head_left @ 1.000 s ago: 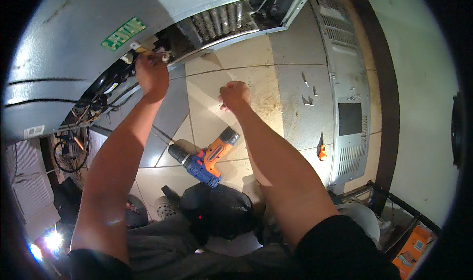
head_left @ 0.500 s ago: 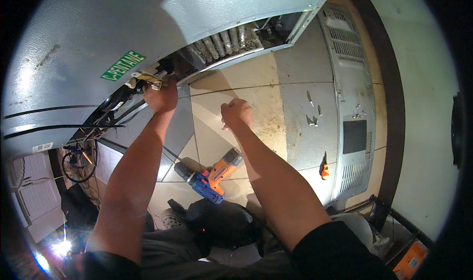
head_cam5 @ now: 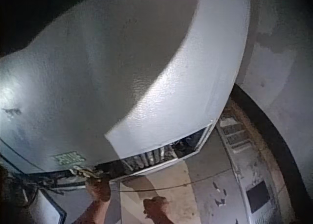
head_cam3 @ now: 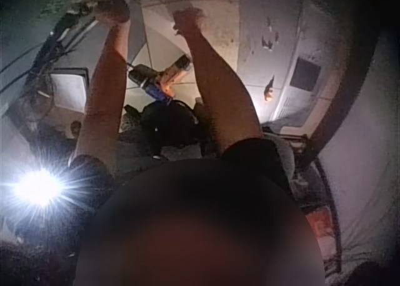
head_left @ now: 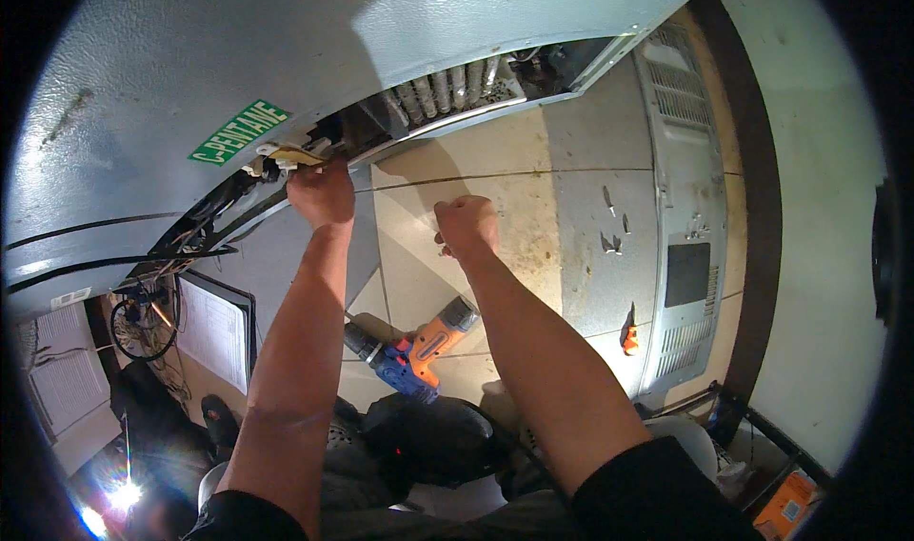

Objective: The person sits on the floor and uses a cordless drill and screwdriver to remove screws and a metal bracket from the bottom of a refrigerator. They then disconnect a wire harness and remove a black component from the appliance's interior.

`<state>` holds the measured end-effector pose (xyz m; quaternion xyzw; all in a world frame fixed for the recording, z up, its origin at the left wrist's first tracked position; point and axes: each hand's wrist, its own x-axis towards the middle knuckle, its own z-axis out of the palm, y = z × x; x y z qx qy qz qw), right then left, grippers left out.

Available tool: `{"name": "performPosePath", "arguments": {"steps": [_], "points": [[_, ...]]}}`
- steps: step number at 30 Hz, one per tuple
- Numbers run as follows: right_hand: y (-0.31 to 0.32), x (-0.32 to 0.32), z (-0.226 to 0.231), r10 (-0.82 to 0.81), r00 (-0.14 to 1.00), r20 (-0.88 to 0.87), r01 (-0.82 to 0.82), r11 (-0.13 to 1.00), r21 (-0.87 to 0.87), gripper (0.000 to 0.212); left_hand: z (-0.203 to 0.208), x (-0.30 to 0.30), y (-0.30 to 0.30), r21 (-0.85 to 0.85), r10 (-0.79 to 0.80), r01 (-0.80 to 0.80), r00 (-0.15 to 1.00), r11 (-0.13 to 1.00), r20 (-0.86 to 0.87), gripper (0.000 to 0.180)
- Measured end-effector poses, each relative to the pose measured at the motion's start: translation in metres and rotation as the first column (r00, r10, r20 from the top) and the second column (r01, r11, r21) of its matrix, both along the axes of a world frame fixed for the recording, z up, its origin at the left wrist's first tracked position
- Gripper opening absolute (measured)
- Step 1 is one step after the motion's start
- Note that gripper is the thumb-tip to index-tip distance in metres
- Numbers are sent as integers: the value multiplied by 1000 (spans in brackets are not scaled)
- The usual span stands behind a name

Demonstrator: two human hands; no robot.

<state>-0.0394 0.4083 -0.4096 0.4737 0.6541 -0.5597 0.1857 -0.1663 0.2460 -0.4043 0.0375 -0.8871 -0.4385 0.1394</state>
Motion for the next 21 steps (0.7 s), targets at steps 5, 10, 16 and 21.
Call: {"name": "performPosePath", "arguments": {"steps": [5, 10, 16, 21], "points": [[-1, -3, -2, -58, 998, -40, 58, 998, 5, 23, -2, -9, -8, -22, -82, 80, 995, 997, -64, 31], [-4, 3, -3, -64, 995, -80, 58, 996, -73, 22, -3, -11, -29, -217, -257, 260, 966, 941, 39, 29], [-50, -52, -1, 515, 489, -704, 101, 768, 632, 13, 1, -21, -70, -114, -506, 519, 853, 847, 126, 23], [-51, -132, 5, 880, 422, 221, -80, -206, 975, 18, 10, -37, -67, -365, -536, 618, 786, 696, 309, 27]]}}
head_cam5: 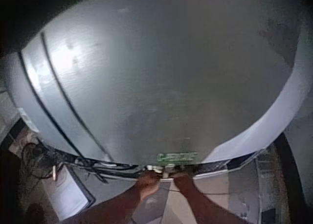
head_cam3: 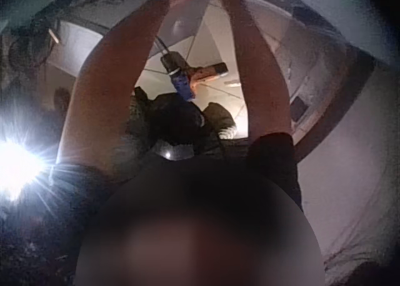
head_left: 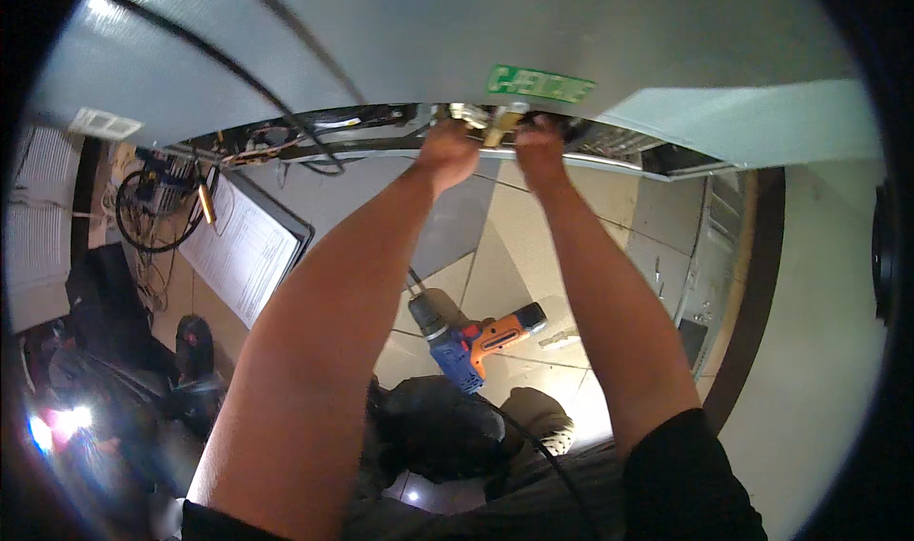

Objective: The person sits on the floor and uses a cordless drill and screwdriver to remove screws and a metal bracket from the bottom of a refrigerator. They then disconnect a wire harness and remove a black component from the appliance's interior.

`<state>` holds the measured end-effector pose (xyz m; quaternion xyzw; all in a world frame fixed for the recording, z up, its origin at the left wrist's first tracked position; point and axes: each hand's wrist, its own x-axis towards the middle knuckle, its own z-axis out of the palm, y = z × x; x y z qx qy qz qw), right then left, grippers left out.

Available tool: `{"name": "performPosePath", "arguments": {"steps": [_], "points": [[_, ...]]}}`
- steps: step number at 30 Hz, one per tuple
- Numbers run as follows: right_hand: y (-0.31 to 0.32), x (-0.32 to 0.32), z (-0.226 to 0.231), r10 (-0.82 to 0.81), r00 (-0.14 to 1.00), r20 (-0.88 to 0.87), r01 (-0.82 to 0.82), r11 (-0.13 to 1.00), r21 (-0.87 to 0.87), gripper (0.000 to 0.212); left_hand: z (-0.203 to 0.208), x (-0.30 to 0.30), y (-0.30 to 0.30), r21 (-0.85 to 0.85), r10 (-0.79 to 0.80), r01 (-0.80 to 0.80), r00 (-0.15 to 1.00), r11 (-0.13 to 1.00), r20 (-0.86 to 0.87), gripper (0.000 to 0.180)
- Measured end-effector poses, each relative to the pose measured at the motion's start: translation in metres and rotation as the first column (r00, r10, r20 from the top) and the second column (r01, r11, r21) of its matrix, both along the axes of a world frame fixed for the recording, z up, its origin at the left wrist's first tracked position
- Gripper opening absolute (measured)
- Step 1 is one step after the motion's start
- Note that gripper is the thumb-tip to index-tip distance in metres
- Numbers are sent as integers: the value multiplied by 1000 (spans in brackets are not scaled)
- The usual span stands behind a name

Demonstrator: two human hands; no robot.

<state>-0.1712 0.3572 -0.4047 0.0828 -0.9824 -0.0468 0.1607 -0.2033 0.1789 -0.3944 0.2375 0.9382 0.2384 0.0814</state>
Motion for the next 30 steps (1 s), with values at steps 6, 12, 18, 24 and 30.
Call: {"name": "performPosePath", "arguments": {"steps": [6, 12, 18, 24, 30], "points": [[22, -53, 7, -181, 685, 706, 137, 983, 120, 50, 14, -11, 8, 296, 39, -202, 878, 934, 477, 35], [35, -77, 17, -217, 698, 682, 150, 976, 157, 53, 5, -13, 22, 187, 27, -99, 935, 977, 353, 29], [43, -77, 14, -187, 735, 652, 142, 982, 122, 57, 3, -16, 23, -113, -247, 269, 953, 957, 178, 33], [38, -83, 15, -177, 750, 638, 136, 984, 114, 61, 10, -21, 8, -36, -208, 225, 941, 974, 267, 39], [43, -76, 10, -152, 770, 620, 119, 988, 95, 64, 9, -23, 12, 134, 27, -96, 895, 986, 445, 40]]}}
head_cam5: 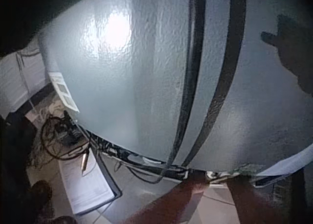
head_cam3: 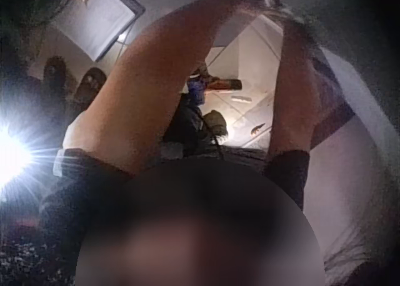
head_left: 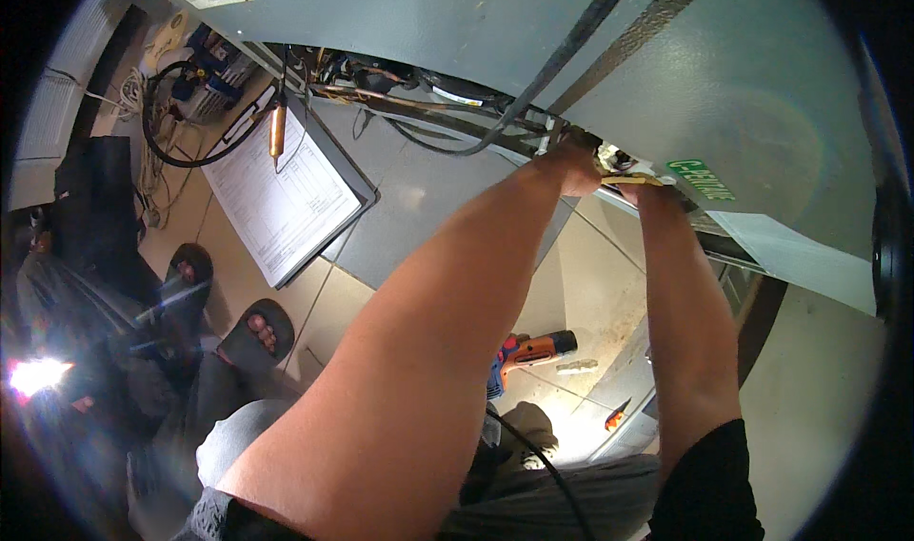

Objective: The person sits on the floor and uses a cordless drill and screwdriver to remove screws and a metal bracket from the bottom of a refrigerator. They then disconnect a wire harness and remove a black component from the appliance's interior.

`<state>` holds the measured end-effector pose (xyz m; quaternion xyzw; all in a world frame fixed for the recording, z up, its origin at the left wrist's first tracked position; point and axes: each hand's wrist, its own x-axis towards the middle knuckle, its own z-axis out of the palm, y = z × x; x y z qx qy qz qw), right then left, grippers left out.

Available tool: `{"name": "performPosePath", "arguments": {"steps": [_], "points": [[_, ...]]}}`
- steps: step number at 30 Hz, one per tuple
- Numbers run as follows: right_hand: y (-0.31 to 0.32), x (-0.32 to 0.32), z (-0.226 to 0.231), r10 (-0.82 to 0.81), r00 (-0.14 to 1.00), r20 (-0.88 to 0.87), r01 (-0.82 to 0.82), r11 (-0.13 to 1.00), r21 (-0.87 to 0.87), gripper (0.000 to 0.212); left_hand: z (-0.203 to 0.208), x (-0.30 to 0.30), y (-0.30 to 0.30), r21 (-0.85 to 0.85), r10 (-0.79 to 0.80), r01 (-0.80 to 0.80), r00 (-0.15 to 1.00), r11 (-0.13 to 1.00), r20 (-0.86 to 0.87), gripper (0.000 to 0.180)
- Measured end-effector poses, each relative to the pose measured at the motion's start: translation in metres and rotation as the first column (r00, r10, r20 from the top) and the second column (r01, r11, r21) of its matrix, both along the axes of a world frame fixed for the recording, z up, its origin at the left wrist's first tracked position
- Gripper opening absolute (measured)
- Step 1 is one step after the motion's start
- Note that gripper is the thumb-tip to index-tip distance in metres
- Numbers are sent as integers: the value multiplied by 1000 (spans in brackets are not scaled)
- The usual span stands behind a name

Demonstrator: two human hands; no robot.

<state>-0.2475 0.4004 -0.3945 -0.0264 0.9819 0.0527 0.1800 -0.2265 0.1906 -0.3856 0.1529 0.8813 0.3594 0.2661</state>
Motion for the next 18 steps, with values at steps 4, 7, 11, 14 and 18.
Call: {"name": "performPosePath", "arguments": {"steps": [4, 7, 11, 14, 18], "points": [[3, 11, -1, 11, 1000, -10, -12, 1000, -27, 67, 6, 6, 2, -9, -135, 135, 991, 991, 15, 52], [1, 13, 0, 17, 1000, -10, -17, 1000, -22, 66, 7, 23, 12, 18, 33, -30, 975, 999, -219, 67], [-2, 9, 4, 21, 1000, -3, -21, 1000, -1, 63, -7, 14, 24, -5, 11, -11, 1000, 1000, 3, 80], [-5, 5, 7, 17, 1000, 10, -17, 1000, 12, 60, -20, 5, 26, 91, -66, 70, 997, 993, -49, 84], [-8, 7, 8, 17, 1000, 17, -18, 1000, 15, 57, -18, 8, 19, 12, 3, -1, 976, 1000, -219, 82]]}}
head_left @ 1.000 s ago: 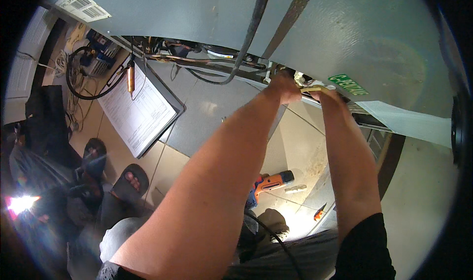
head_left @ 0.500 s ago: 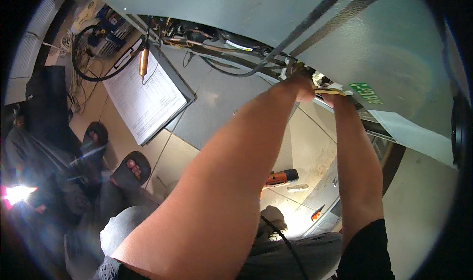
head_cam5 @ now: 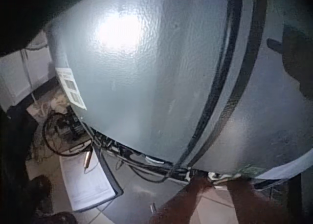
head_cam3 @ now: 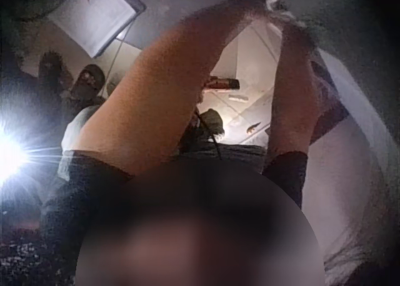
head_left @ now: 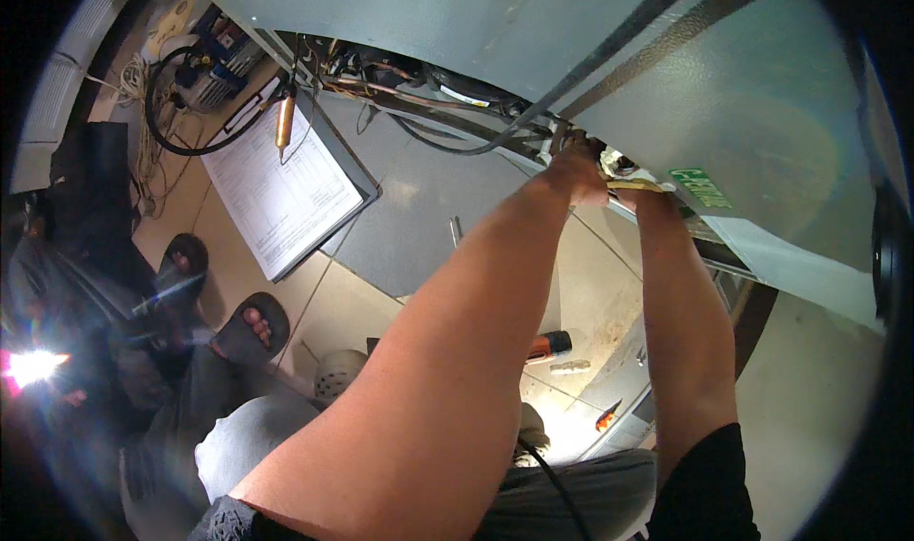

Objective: The person sits on the floor and uses a cordless drill and screwdriver to remove screws and a metal bracket from the bottom of a refrigerator. They then disconnect a wire harness and remove a black component from the appliance's interior.

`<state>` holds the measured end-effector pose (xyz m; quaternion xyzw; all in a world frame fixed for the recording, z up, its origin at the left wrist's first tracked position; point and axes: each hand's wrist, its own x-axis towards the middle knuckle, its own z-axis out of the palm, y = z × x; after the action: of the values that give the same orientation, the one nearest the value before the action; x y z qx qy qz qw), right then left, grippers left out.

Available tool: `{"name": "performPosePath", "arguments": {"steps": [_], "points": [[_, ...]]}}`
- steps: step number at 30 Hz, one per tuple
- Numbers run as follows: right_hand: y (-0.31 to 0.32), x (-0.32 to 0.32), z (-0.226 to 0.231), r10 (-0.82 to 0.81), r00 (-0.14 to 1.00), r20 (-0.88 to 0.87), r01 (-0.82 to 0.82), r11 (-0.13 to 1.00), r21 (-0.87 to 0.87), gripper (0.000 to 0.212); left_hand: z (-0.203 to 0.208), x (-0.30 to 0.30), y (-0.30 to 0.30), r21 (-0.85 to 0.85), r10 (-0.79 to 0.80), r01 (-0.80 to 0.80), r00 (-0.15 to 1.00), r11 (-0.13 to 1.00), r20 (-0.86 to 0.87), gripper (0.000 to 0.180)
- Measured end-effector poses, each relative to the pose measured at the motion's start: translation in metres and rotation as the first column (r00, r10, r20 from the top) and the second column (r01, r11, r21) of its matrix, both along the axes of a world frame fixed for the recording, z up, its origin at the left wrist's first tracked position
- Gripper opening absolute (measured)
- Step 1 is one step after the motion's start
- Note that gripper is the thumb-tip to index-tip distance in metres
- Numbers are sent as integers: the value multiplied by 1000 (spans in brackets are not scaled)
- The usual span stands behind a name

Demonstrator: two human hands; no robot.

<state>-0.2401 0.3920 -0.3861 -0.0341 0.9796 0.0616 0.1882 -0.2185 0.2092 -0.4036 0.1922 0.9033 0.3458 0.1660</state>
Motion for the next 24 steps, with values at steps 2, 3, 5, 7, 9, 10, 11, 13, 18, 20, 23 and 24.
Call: {"name": "performPosePath", "arguments": {"steps": [2, 3, 5, 7, 9, 10, 11, 13, 18, 20, 23, 24], "points": [[0, 5, 2, 2, 1000, -5, -2, 1000, -2, 55, 6, 2, -5, 159, 6, -46, 970, 986, 243, 82], [1, 7, 3, 8, 1000, -14, -8, 1000, -2, 54, 9, 4, -5, 109, -35, 18, 987, 994, 157, 83], [3, 13, 7, 17, 1000, 10, -16, 995, -98, 53, 11, 6, 0, -4, -36, 36, 997, 999, -71, 84], [3, 16, 9, 27, 999, -39, -26, 1000, 13, 51, 6, 4, 5, 78, -3, 1, 1000, 997, 24, 78], [4, 25, 9, -65, 994, 90, 58, 994, 88, 49, -2, -1, 8, 201, -21, 18, 1000, 979, 9, 73], [1, 32, 6, -73, 995, 72, 63, 989, 134, 59, -6, -4, 6, 117, -82, 94, 991, 989, -103, 65], [-2, 40, 2, -239, 971, 29, 227, 872, -434, 55, -9, -6, 3, 162, -90, 96, 995, 982, -44, 68], [0, 87, -7, -555, 768, 321, 300, -131, -945, 47, -11, -5, -1, 215, -117, 94, 989, 972, 95, 69], [63, 237, -5, -167, 956, 239, 278, 773, -571, 21, 6, 14, 9, 95, 223, -246, 953, 965, 205, 70], [99, 289, 0, -340, 751, 565, 609, 689, -394, 28, 7, 19, 16, -15, 220, -220, 970, 975, 102, 84], [136, 363, 5, -584, 223, 781, 975, 146, -169, 37, -2, 24, 27, -91, 298, -290, 950, 953, 92, 89], [144, 384, 3, -564, 77, 822, 989, -63, -136, 38, -7, 26, 29, -46, 383, -381, 923, 923, 33, 82]]}}
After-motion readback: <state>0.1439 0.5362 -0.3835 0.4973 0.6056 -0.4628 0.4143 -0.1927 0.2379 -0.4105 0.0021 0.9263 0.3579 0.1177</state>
